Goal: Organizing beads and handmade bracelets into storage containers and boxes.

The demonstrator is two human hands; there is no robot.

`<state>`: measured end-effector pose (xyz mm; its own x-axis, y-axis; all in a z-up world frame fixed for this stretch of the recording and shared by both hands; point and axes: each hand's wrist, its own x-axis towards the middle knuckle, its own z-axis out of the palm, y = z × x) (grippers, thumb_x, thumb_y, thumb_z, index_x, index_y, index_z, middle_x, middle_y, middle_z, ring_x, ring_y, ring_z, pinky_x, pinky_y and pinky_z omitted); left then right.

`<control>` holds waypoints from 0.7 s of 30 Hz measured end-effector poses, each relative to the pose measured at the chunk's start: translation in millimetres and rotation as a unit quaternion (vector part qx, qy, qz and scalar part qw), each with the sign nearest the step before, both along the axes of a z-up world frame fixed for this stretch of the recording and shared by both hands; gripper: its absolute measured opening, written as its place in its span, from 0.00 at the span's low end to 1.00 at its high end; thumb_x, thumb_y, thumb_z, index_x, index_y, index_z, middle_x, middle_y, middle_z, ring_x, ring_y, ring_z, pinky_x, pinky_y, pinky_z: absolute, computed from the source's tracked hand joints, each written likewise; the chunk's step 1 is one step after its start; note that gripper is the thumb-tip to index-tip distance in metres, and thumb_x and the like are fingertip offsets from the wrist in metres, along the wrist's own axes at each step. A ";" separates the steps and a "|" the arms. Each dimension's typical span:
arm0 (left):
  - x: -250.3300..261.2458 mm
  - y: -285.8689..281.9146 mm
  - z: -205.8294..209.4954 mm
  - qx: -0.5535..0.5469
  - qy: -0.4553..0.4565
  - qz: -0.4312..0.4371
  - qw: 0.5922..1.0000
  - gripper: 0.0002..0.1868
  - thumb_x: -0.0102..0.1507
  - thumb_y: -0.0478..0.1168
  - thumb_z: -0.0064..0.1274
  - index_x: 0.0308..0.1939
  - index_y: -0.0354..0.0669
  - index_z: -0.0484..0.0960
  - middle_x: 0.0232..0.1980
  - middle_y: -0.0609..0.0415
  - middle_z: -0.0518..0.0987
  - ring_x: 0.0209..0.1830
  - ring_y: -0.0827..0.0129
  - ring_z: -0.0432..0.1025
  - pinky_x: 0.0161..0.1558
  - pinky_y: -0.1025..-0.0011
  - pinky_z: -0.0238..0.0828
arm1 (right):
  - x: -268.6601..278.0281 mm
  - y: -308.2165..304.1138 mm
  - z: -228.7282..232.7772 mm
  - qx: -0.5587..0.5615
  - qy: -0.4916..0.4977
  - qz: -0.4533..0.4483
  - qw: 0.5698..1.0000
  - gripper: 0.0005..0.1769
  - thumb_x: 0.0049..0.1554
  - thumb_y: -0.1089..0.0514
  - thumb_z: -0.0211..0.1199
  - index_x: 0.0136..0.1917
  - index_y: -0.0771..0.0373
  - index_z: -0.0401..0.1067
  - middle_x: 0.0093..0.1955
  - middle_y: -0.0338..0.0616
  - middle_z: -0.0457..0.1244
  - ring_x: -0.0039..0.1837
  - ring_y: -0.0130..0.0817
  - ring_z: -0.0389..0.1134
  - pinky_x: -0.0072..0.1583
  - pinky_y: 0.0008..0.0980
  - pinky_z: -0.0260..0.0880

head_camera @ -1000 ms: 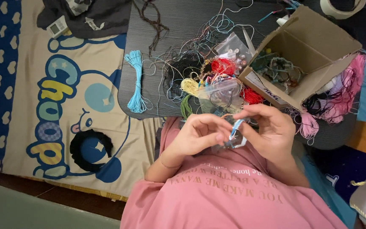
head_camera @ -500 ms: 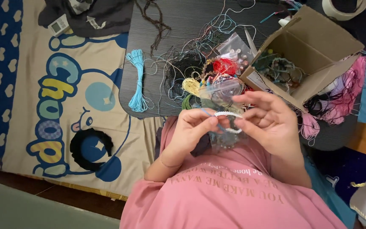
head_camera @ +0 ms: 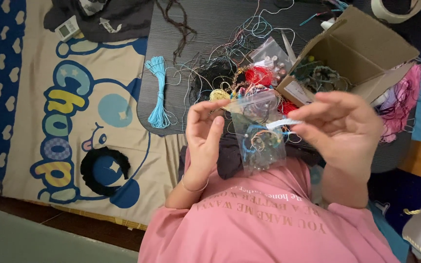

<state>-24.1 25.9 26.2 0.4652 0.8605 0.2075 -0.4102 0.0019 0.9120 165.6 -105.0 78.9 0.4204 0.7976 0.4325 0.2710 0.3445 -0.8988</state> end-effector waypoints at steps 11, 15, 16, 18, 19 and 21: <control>15.0 10.1 -6.4 0.374 0.479 0.052 0.792 0.23 0.70 0.50 0.45 0.68 0.49 0.67 0.64 0.49 0.67 0.58 0.53 0.58 0.59 0.58 0.51 | -3.5 -8.6 8.3 -0.010 -0.047 -0.073 0.996 0.23 0.61 0.75 0.64 0.65 0.69 0.60 0.53 0.66 0.66 0.53 0.44 0.74 0.55 0.29 0.79; 26.3 22.0 -18.5 0.426 0.482 0.051 0.764 0.15 0.68 0.49 0.53 0.58 0.57 0.75 0.65 0.52 0.71 0.57 0.48 0.60 0.47 0.51 0.58 | -3.0 -11.1 -0.8 0.021 -0.052 -0.075 0.996 0.19 0.62 0.78 0.62 0.64 0.73 0.62 0.53 0.68 0.66 0.53 0.45 0.74 0.54 0.28 0.80; 26.6 19.6 -16.0 0.418 0.489 0.057 0.763 0.15 0.68 0.49 0.53 0.58 0.57 0.75 0.65 0.52 0.71 0.57 0.48 0.60 0.47 0.51 0.58 | -13.1 -9.3 -1.2 0.018 -0.050 -0.064 0.997 0.19 0.62 0.78 0.62 0.64 0.73 0.62 0.53 0.68 0.66 0.53 0.45 0.74 0.54 0.28 0.80; 27.1 16.3 -11.4 0.417 0.481 0.058 0.769 0.18 0.62 0.45 0.58 0.56 0.56 0.75 0.65 0.56 0.70 0.58 0.49 0.62 0.47 0.48 0.62 | -33.9 -5.8 -2.3 -0.030 -0.011 -0.249 0.968 0.15 0.67 0.64 0.69 0.56 0.71 0.63 0.51 0.63 0.66 0.49 0.48 0.73 0.51 0.33 0.73; 26.0 12.7 -9.1 0.410 0.487 0.064 0.769 0.18 0.62 0.45 0.58 0.56 0.56 0.75 0.65 0.56 0.70 0.58 0.49 0.62 0.47 0.48 0.62 | -24.3 -15.3 -9.0 -0.033 -0.010 -0.239 0.971 0.15 0.67 0.64 0.69 0.56 0.71 0.63 0.51 0.63 0.66 0.49 0.48 0.73 0.51 0.33 0.73; 27.0 7.8 -2.6 0.462 0.388 0.150 0.784 0.10 0.59 0.32 0.59 0.39 0.52 0.77 0.56 0.59 0.74 0.53 0.51 0.63 0.38 0.57 0.59 | -2.8 -32.6 -20.7 -0.153 -0.104 -0.210 0.960 0.14 0.78 0.59 0.61 0.59 0.77 0.73 0.54 0.61 0.68 0.47 0.38 0.68 0.51 0.26 0.65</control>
<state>2.9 33.7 23.6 0.5656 0.6048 0.5606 0.4123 -0.7961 0.4430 162.8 -137.6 58.1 0.6635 0.6791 0.3140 0.5121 -0.1063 -0.8523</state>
